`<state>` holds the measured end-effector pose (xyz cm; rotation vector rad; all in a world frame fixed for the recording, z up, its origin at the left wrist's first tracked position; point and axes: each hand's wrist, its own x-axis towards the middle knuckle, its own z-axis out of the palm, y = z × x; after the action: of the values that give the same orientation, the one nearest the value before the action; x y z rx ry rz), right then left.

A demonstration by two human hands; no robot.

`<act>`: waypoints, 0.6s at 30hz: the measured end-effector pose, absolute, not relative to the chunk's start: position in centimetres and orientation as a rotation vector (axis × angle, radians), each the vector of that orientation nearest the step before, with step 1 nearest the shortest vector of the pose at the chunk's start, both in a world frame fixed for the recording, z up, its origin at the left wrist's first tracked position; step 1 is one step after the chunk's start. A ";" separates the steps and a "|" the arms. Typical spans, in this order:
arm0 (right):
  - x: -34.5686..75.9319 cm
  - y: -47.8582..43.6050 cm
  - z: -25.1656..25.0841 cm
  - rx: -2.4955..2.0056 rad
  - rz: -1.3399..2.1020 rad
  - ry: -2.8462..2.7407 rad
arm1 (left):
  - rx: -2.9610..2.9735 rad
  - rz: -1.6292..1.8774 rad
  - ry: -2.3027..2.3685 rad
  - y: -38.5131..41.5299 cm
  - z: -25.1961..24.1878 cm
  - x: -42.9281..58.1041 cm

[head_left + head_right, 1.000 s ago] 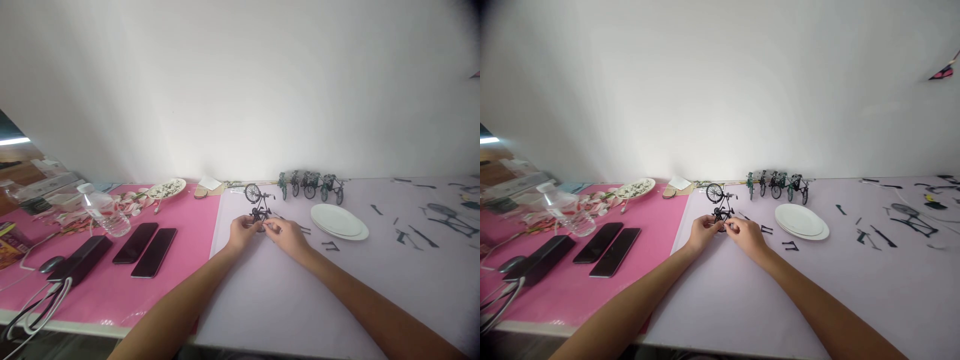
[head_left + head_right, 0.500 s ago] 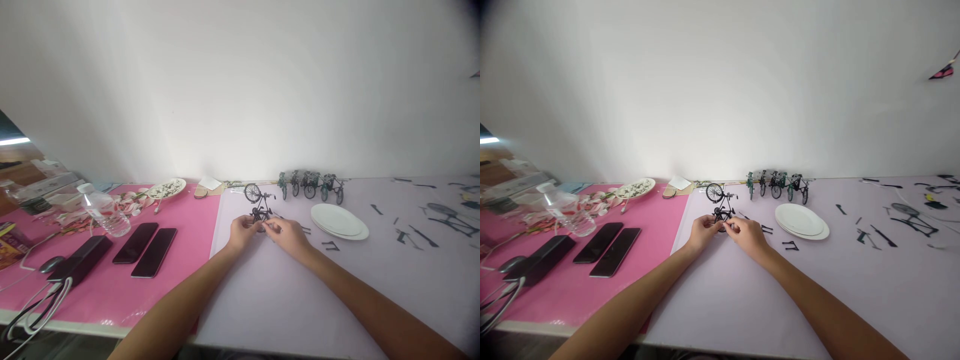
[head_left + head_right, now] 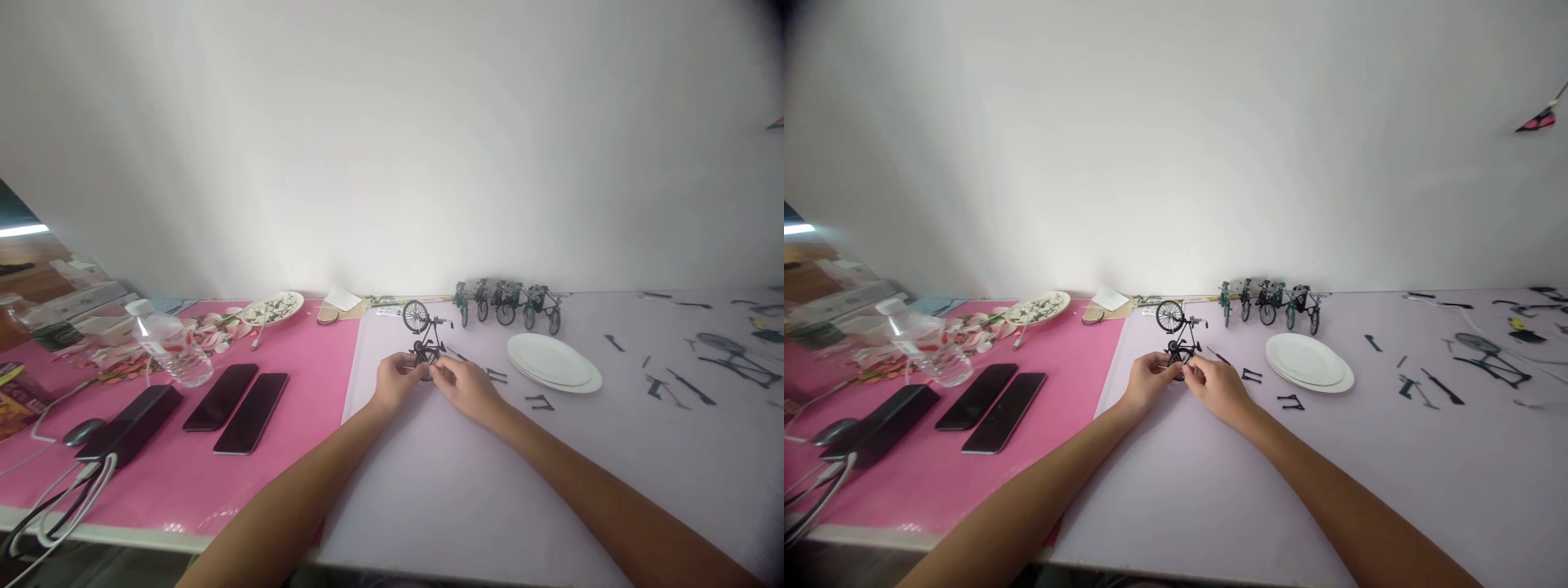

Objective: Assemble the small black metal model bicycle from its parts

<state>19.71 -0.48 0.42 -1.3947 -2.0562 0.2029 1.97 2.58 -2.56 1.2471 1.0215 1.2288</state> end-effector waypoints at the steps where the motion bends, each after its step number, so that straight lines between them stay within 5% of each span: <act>1: 19.7 -0.5 0.5 -1.399 0.210 -2.060 | 1.249 1.228 1.017 2.6 -2.6 2.0; 18: 19.7 -0.2 0.2 -1.417 0.229 -1.985 | 1.234 1.224 1.028 2.3 -2.3 2.0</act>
<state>19.75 -0.23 0.24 -1.4173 -1.9853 0.2288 2.02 2.30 -2.26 1.2341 1.0280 1.2242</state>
